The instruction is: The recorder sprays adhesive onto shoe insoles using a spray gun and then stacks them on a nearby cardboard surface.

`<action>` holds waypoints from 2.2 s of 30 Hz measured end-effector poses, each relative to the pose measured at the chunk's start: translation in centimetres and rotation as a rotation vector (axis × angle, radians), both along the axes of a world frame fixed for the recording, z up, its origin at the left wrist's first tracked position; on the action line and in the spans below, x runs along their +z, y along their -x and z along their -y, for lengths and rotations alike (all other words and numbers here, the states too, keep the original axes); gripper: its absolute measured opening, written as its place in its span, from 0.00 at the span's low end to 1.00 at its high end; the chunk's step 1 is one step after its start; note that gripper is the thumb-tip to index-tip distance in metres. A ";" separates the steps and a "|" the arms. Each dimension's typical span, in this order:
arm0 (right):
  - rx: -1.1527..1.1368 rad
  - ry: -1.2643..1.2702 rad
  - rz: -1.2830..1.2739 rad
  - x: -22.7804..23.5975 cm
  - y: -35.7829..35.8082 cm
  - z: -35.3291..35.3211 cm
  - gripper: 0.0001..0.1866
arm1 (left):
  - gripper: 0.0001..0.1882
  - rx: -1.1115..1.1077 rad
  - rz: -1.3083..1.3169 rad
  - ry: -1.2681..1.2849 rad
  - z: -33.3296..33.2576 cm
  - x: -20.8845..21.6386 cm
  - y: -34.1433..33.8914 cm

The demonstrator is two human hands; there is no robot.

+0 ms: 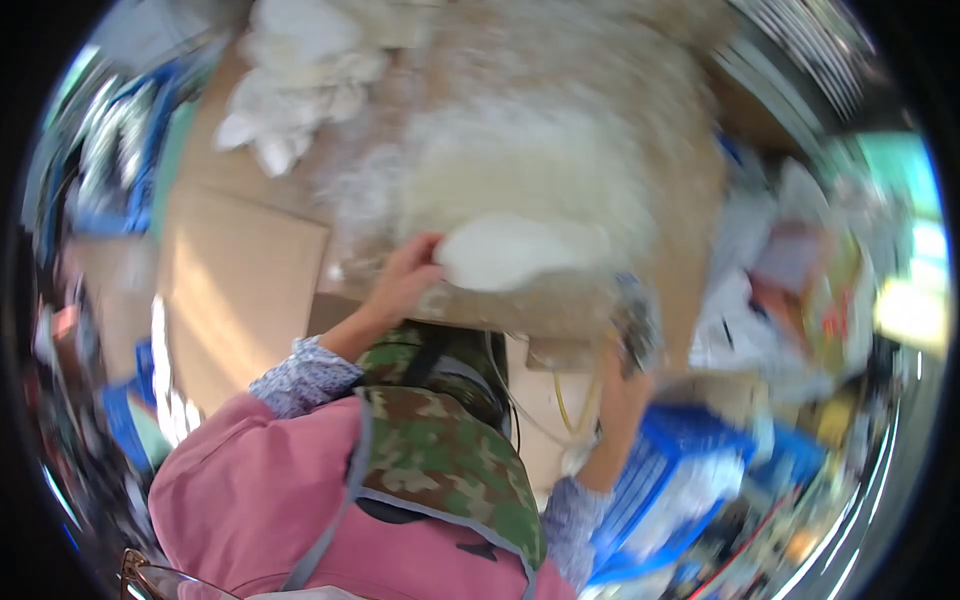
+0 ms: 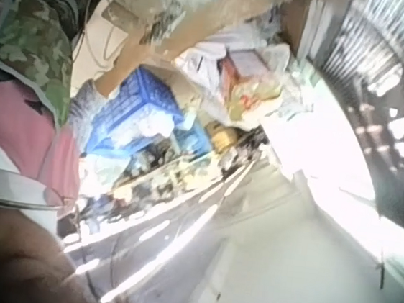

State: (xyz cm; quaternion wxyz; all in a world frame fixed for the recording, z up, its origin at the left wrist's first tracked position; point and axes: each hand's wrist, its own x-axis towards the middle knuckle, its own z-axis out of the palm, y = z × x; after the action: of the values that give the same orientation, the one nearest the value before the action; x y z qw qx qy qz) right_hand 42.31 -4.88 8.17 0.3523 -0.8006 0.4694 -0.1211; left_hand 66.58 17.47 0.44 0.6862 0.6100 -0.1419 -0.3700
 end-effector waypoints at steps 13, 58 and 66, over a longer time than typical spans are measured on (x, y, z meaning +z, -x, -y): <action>0.374 -0.343 -0.028 1.4 -7.7 -5.4 0.17 | 0.20 0.836 0.093 0.017 -30.8 1.4 -5.6; 0.097 -0.254 0.027 1.6 -4.8 -8.9 0.17 | 0.23 0.626 1.180 -0.739 -6.4 1.4 -52.3; 0.015 -0.330 0.030 2.4 -0.5 -7.8 0.15 | 0.21 -0.124 0.738 -0.135 4.6 18.4 -32.2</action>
State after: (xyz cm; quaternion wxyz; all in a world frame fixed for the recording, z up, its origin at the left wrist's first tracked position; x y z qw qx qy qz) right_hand 42.85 2.87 10.61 0.4870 -0.7333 0.4716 -0.0518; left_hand 98.76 12.84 18.83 0.5236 0.7361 -0.3915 -0.1751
